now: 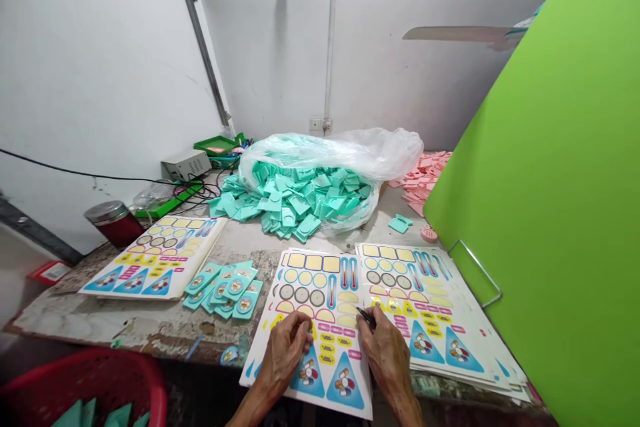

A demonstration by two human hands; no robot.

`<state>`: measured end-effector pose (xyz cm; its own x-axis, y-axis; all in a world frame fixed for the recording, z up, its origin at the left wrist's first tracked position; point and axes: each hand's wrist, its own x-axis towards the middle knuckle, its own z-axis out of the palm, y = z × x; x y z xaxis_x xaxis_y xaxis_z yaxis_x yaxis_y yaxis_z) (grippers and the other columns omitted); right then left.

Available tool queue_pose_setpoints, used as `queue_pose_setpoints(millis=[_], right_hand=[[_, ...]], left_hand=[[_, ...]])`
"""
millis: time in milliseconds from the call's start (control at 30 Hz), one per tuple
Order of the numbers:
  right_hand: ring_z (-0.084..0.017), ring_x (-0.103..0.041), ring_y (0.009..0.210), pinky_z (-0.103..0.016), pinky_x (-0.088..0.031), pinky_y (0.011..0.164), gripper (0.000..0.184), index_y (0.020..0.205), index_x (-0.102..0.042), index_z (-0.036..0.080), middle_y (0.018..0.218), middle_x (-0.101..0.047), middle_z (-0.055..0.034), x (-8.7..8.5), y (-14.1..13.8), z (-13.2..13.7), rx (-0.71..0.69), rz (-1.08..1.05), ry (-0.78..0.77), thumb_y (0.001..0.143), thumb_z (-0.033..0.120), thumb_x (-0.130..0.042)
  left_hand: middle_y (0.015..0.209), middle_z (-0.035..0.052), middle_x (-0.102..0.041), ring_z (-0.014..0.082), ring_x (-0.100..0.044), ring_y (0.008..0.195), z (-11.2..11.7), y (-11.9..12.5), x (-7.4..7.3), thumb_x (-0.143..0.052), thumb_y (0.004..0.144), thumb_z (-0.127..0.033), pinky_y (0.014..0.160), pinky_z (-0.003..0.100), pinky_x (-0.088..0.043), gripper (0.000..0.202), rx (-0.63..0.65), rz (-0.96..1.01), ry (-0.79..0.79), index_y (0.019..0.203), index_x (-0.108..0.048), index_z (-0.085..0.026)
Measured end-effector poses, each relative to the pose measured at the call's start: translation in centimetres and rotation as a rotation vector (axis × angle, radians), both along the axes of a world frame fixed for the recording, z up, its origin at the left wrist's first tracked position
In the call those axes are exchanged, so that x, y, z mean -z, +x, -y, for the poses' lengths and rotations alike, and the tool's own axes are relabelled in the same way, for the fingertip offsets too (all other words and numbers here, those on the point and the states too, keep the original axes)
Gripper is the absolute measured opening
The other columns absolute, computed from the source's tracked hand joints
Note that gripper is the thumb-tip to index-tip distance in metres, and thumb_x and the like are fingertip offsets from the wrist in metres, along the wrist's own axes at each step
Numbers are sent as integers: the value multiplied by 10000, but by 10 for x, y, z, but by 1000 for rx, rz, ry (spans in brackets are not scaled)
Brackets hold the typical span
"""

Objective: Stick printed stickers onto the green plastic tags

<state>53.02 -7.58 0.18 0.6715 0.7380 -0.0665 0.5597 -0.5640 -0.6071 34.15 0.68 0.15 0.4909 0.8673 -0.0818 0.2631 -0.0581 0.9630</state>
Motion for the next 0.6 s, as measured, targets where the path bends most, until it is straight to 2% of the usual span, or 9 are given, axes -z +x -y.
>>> queue_pose_setpoints(millis=[167, 400, 600], right_hand=[[-221, -662, 734, -283, -422, 618, 287, 823, -582, 259, 765, -705, -24, 1, 1, -1, -17, -12, 2, 816, 506, -436], [-228, -660, 804, -300, -437, 676, 332, 884, -567, 237, 862, -709, -42, 2, 2, 0, -49, -85, 88, 831, 531, -422], [-230, -661, 783, -307, -437, 675, 320, 889, -581, 235, 871, -716, -47, 1, -1, 2, -43, -83, 147, 852, 511, -425]], left_hand=[[724, 42, -635, 178, -650, 675, 0, -3, 0, -398, 905, -334, 608, 268, -497, 249, 0, 31, -24, 824, -574, -176], [694, 36, -611, 183, -647, 670, 1, -3, 0, -394, 899, -354, 608, 273, -505, 261, -1, 34, -44, 813, -564, -175], [701, 47, -634, 193, -658, 671, 0, -3, -1, -405, 900, -374, 611, 281, -507, 275, 9, 21, -36, 830, -580, -173]])
